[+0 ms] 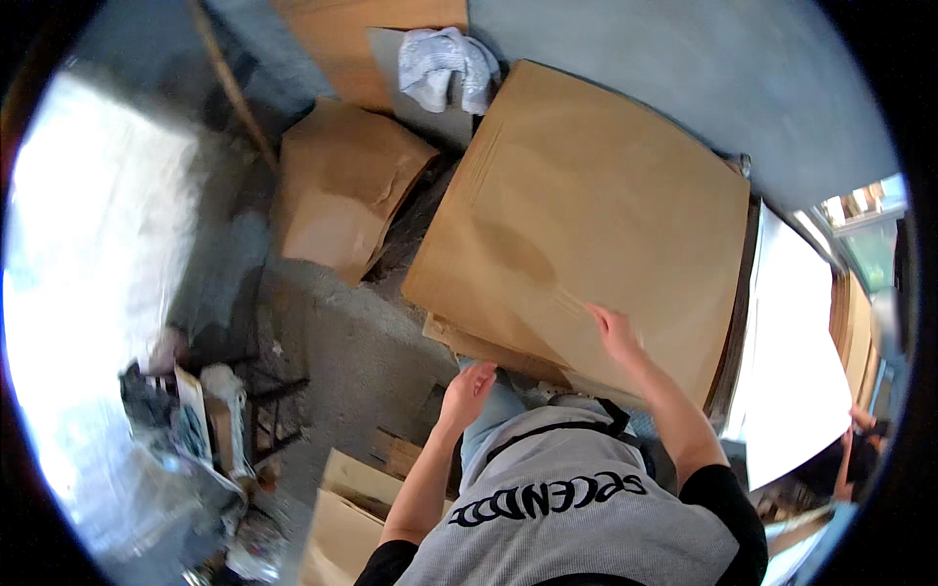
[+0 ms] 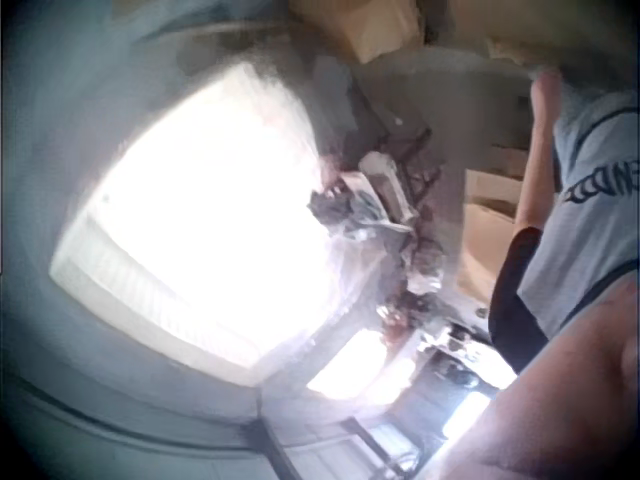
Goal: The person repeatedly picks up large flat sheets from a stack, flips them over, and places them onto a long workbench. The action is repeated continuously throughout the clip.
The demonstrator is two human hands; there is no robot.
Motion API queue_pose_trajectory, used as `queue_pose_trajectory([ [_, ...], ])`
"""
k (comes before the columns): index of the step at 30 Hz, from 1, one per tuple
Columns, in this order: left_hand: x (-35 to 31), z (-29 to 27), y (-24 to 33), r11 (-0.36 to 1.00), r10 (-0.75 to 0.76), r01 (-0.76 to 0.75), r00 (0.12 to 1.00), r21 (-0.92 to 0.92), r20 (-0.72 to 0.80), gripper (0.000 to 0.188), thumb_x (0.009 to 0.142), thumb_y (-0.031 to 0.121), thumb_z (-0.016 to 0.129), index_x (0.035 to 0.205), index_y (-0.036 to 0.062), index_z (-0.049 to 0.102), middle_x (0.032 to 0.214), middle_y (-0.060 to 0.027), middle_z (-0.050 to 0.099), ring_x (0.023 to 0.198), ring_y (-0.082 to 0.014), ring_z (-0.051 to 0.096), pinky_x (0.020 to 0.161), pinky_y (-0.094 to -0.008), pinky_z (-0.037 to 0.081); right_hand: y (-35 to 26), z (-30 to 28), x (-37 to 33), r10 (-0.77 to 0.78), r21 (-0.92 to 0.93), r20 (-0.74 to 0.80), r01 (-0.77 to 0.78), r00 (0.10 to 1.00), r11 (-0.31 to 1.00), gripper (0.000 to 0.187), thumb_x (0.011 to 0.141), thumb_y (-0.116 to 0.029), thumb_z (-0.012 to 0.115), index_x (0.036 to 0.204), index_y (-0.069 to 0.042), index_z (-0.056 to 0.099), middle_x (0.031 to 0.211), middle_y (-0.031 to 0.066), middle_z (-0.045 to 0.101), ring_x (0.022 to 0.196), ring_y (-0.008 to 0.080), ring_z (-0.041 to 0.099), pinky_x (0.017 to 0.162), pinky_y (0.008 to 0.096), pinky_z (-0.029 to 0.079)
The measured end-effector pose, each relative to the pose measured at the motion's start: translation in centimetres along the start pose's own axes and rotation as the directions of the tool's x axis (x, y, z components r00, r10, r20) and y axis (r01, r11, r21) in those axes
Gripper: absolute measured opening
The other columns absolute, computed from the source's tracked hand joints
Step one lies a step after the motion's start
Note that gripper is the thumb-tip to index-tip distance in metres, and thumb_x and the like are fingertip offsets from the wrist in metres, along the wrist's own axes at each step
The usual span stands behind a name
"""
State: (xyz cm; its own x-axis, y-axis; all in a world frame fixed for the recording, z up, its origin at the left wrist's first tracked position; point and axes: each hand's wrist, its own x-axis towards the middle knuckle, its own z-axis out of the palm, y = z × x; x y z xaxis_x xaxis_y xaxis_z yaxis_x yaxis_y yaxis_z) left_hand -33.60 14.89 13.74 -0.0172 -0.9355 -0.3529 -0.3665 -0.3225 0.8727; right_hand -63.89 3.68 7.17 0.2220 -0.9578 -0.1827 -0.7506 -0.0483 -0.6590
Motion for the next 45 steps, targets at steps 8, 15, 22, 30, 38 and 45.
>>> queue_pose_trajectory([
  [8, 13.3, -13.9, -2.2, 0.986, -0.084, 0.083, 0.996, -0.142, 0.002, 0.015, 0.083, 0.009, 0.051, 0.097, 0.0043, 0.054, 0.083, -0.0059, 0.058, 0.074, -0.0130, 0.056, 0.065, -0.0244, 0.046, -18.4, 1.5, 22.1, 0.250, -0.397, 0.053, -0.209, 0.967, 0.894, 0.038, 0.084, -0.011, 0.038, 0.115, -0.028, 0.050, 0.085, 0.0106, 0.059, 0.070, 0.0260, 0.057, 0.060, 0.0365, 0.046],
  [15, 13.8, -20.3, -9.0, 0.883, -0.396, 0.424, 0.903, -0.199, 0.169, 0.014, 0.085, 0.015, 0.050, 0.092, 0.0039, 0.055, 0.080, -0.0054, 0.059, 0.071, -0.0117, 0.056, 0.063, -0.0239, 0.046, -12.1, -0.3, 21.2, 0.399, -0.258, -0.042, -0.396, 0.916, 0.881, 0.036, 0.080, -0.008, 0.042, 0.109, -0.026, 0.055, 0.080, 0.0091, 0.060, 0.067, 0.0250, 0.058, 0.057, 0.0356, 0.046],
  [22, 19.5, -18.1, -9.6, 0.914, -0.269, 0.333, 0.926, -0.234, 0.264, 0.016, 0.085, 0.014, 0.051, 0.095, 0.0026, 0.054, 0.079, -0.0059, 0.059, 0.072, -0.0122, 0.057, 0.064, -0.0243, 0.046, -19.8, -0.3, 26.6, 0.401, -0.449, -0.025, -0.369, 0.916, 0.814, 0.044, 0.076, -0.004, 0.044, 0.110, -0.029, 0.055, 0.074, 0.0089, 0.059, 0.063, 0.0266, 0.057, 0.058, 0.0383, 0.046],
  [30, 19.8, -16.9, -7.7, 0.937, -0.251, 0.297, 0.938, -0.183, 0.237, 0.017, 0.081, 0.011, 0.052, 0.096, 0.0013, 0.054, 0.085, -0.0078, 0.060, 0.077, -0.0155, 0.059, 0.068, -0.0263, 0.046, -12.0, -2.2, 24.3, 0.374, -0.318, -0.157, -0.406, 0.914, 0.857, 0.044, 0.077, -0.005, 0.042, 0.112, -0.031, 0.053, 0.077, 0.0100, 0.059, 0.068, 0.0265, 0.059, 0.058, 0.0374, 0.047],
  [38, 18.5, -10.7, -4.7, 0.722, 0.220, -0.497, 0.824, 0.480, 0.522, 0.038, 0.076, 0.012, 0.050, 0.114, 0.0062, 0.046, 0.113, -0.0144, 0.050, 0.104, -0.0304, 0.047, 0.087, -0.0380, 0.039, -12.0, 0.6, 22.9, 0.403, -0.231, -0.097, -0.414, 0.910, 0.880, 0.042, 0.076, -0.008, 0.045, 0.110, -0.030, 0.054, 0.077, 0.0100, 0.060, 0.067, 0.0245, 0.059, 0.056, 0.0380, 0.046],
  [45, 19.5, -11.2, -5.2, 0.847, 0.037, -0.341, 0.803, 0.408, 0.594, 0.032, 0.081, 0.014, 0.046, 0.112, 0.0047, 0.046, 0.116, -0.0126, 0.048, 0.106, -0.0258, 0.047, 0.086, -0.0348, 0.041, -17.4, 0.5, 22.2, 0.274, -0.350, -0.147, -0.310, 0.950, 0.884, 0.038, 0.075, -0.005, 0.046, 0.106, -0.023, 0.058, 0.070, 0.0124, 0.059, 0.060, 0.0266, 0.057, 0.052, 0.0382, 0.045],
])
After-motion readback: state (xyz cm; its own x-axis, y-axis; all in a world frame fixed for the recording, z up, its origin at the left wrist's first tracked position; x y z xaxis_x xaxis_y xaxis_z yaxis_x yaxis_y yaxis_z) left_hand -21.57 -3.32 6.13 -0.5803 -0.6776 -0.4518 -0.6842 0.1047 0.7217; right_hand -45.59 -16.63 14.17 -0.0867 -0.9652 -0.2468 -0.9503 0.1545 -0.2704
